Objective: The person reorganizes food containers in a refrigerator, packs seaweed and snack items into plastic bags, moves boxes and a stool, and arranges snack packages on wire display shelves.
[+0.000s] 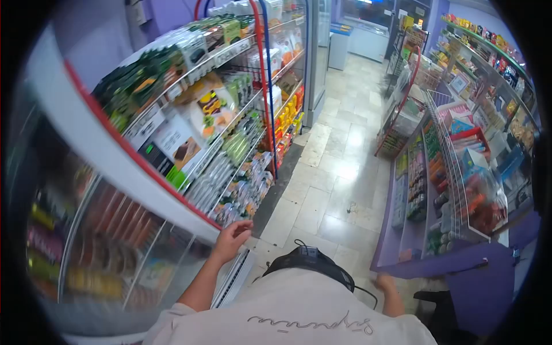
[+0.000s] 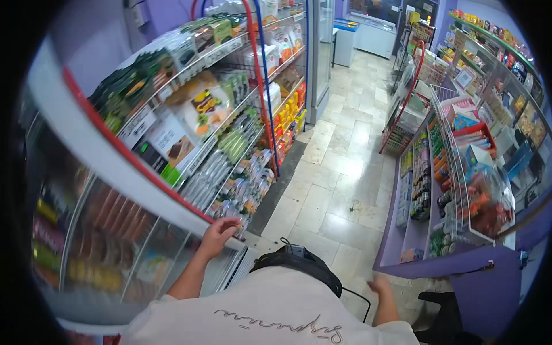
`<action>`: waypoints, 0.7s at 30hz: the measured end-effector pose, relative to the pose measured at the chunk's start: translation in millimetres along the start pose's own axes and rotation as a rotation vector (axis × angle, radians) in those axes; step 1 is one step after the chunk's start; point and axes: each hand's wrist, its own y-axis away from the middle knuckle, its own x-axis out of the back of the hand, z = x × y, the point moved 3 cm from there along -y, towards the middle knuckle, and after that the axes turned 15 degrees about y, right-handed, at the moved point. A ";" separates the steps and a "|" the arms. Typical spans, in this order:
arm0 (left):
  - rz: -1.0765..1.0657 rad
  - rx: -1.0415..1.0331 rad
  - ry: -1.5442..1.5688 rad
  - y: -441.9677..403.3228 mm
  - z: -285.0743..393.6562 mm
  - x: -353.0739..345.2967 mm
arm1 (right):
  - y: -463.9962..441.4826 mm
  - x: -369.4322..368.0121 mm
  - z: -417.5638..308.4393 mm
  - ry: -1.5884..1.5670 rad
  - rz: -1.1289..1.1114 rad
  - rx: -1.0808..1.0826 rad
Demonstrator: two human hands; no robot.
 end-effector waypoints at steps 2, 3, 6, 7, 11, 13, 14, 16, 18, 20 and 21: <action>-0.113 0.003 -0.161 -69.2 31.1 -30.3 | 45.7 -41.8 56.8 -0.349 -0.202 -0.319; -0.184 -0.081 -0.258 -101.9 42.0 -44.3 | 64.7 -45.4 69.3 -0.560 -0.232 -0.379; -0.326 -0.142 -0.116 -192.4 91.0 -94.5 | 73.8 -55.3 92.2 -0.722 -0.291 -0.694; -0.330 -0.431 -0.221 -222.8 104.9 -113.6 | 65.2 -40.7 90.6 -0.771 -0.307 -0.724; -0.550 -0.900 -0.165 -318.2 172.1 -192.2 | -46.1 8.9 90.9 -0.782 -0.284 -0.579; -0.657 -0.993 -0.188 -351.5 209.1 -225.3 | -129.8 49.9 98.7 -0.715 -0.222 -0.422; -0.651 -1.031 -0.158 -367.1 228.1 -241.2 | -172.3 77.3 105.5 -0.672 -0.175 -0.340; -0.657 -1.159 -0.106 -400.1 257.1 -269.3 | -268.9 154.0 126.8 -0.524 -0.014 -0.177; -0.621 -1.307 -0.051 -431.7 286.0 -290.1 | -378.9 255.4 150.9 -0.320 0.221 -0.061; -0.560 -1.367 -0.036 -470.5 309.5 -309.0 | -448.3 407.3 140.6 -0.373 0.348 -0.091; -0.526 -1.431 -0.025 -492.5 317.2 -316.6 | -473.3 472.6 132.7 -0.276 0.564 0.003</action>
